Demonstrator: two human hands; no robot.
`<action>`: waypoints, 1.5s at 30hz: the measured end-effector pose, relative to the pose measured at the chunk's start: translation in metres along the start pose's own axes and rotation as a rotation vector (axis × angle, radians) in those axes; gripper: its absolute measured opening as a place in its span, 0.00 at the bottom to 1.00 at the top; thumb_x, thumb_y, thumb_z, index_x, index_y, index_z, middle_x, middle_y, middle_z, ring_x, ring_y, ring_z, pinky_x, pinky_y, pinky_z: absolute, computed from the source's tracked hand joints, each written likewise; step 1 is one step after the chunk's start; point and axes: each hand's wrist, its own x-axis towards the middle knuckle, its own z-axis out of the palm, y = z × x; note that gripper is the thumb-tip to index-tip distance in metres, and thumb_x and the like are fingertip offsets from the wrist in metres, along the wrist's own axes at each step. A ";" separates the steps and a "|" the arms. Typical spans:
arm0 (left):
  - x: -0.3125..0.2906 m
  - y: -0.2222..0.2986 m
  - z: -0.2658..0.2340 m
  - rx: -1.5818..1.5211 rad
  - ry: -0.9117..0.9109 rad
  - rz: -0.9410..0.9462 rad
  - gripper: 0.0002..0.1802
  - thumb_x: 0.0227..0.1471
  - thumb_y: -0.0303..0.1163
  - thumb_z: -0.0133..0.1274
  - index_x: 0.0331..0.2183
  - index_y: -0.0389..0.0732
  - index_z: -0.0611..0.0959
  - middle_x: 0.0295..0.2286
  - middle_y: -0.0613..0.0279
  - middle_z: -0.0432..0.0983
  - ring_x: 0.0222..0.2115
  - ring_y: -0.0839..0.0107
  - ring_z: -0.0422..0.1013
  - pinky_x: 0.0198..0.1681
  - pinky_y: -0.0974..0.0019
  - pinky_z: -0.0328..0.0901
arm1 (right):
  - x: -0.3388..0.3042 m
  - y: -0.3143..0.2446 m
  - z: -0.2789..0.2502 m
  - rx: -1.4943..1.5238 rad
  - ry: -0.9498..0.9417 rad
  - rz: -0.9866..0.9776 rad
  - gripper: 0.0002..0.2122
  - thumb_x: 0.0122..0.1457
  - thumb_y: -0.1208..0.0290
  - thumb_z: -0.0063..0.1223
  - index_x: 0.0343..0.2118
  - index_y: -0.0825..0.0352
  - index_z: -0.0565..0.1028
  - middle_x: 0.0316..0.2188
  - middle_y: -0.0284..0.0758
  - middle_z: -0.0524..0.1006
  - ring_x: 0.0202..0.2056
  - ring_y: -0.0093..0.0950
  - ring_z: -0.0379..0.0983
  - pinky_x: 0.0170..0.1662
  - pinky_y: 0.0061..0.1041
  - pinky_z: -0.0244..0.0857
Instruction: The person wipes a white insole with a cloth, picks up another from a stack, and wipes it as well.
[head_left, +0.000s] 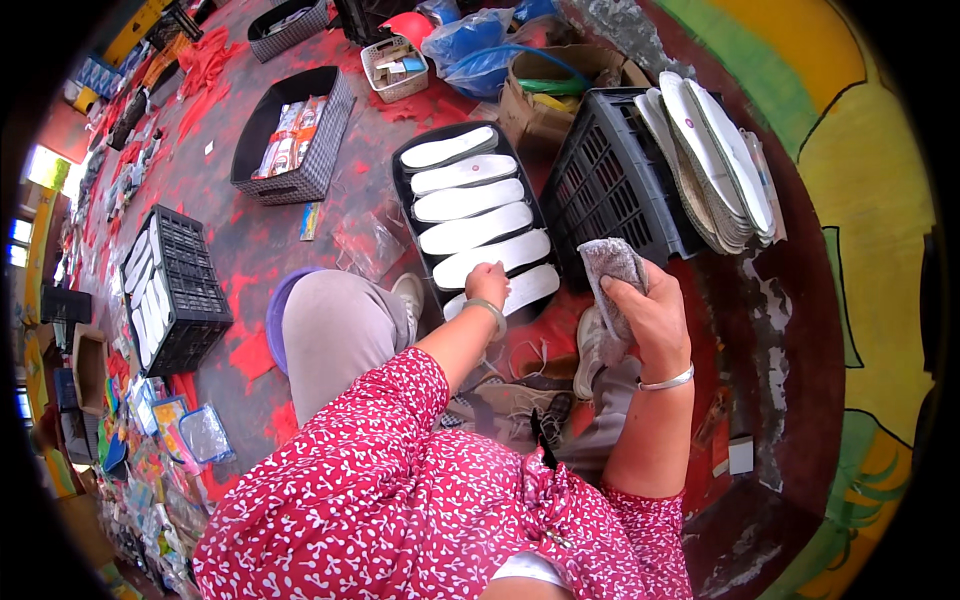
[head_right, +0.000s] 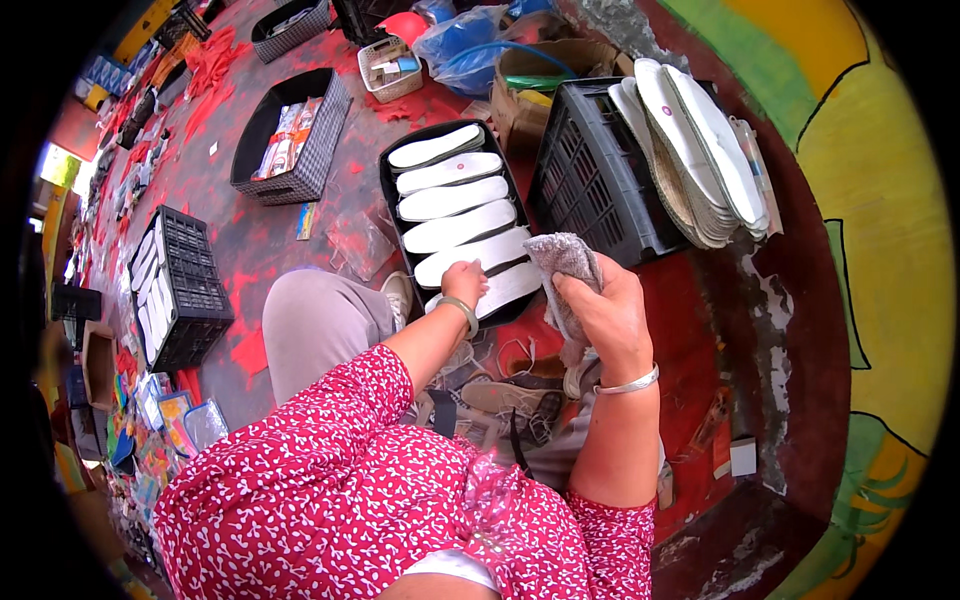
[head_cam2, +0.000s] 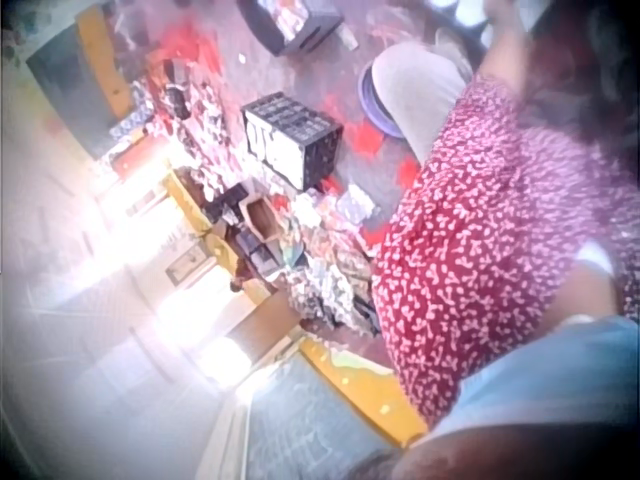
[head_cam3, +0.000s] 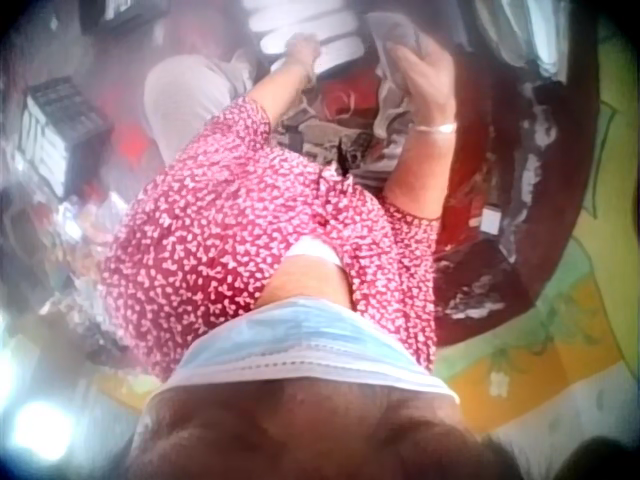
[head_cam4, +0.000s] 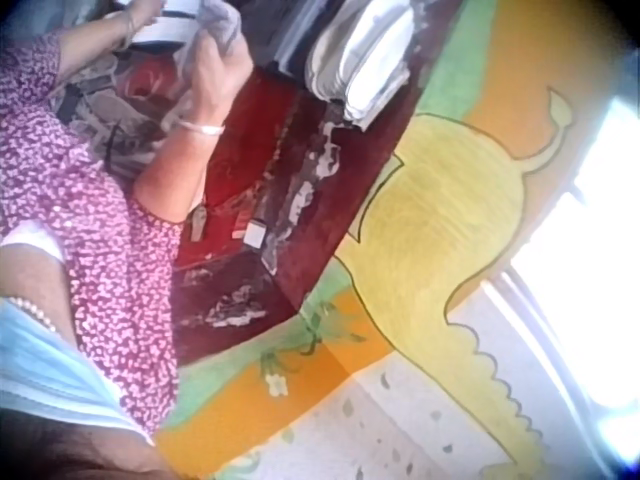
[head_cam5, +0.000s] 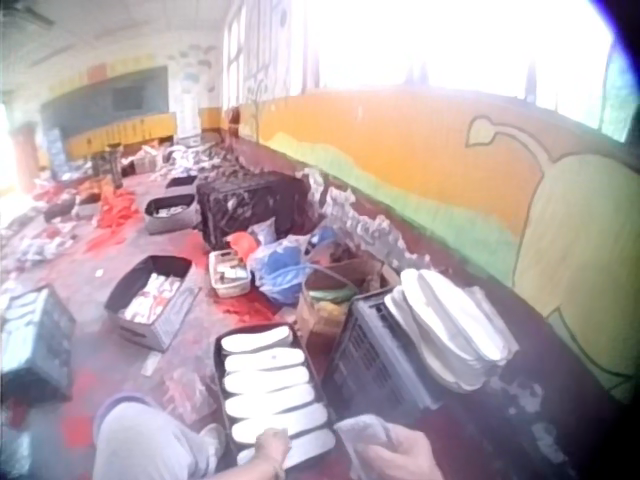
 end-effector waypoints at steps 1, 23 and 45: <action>-0.007 0.012 -0.004 0.384 0.008 0.249 0.22 0.55 0.42 0.47 0.44 0.35 0.72 0.43 0.42 0.70 0.39 0.52 0.72 0.40 0.51 0.67 | -0.001 -0.002 -0.002 0.042 0.005 -0.011 0.08 0.52 0.79 0.50 0.35 0.73 0.75 0.22 0.31 0.74 0.20 0.18 0.69 0.22 0.18 0.63; 0.009 -0.015 -0.010 1.236 -0.143 0.612 0.45 0.52 0.62 0.36 0.62 0.46 0.46 0.62 0.50 0.34 0.63 0.54 0.29 0.62 0.49 0.26 | 0.002 0.001 -0.009 0.212 -0.098 0.117 0.10 0.54 0.78 0.50 0.39 0.72 0.74 0.24 0.29 0.75 0.22 0.17 0.70 0.24 0.17 0.65; -0.117 0.371 0.113 1.026 -0.575 1.762 0.31 0.47 0.42 0.57 0.53 0.46 0.70 0.57 0.54 0.56 0.60 0.53 0.47 0.61 0.57 0.47 | -0.013 0.023 -0.001 -1.080 -0.476 -0.262 0.11 0.43 0.71 0.48 0.29 0.68 0.77 0.30 0.46 0.77 0.36 0.43 0.74 0.40 0.38 0.66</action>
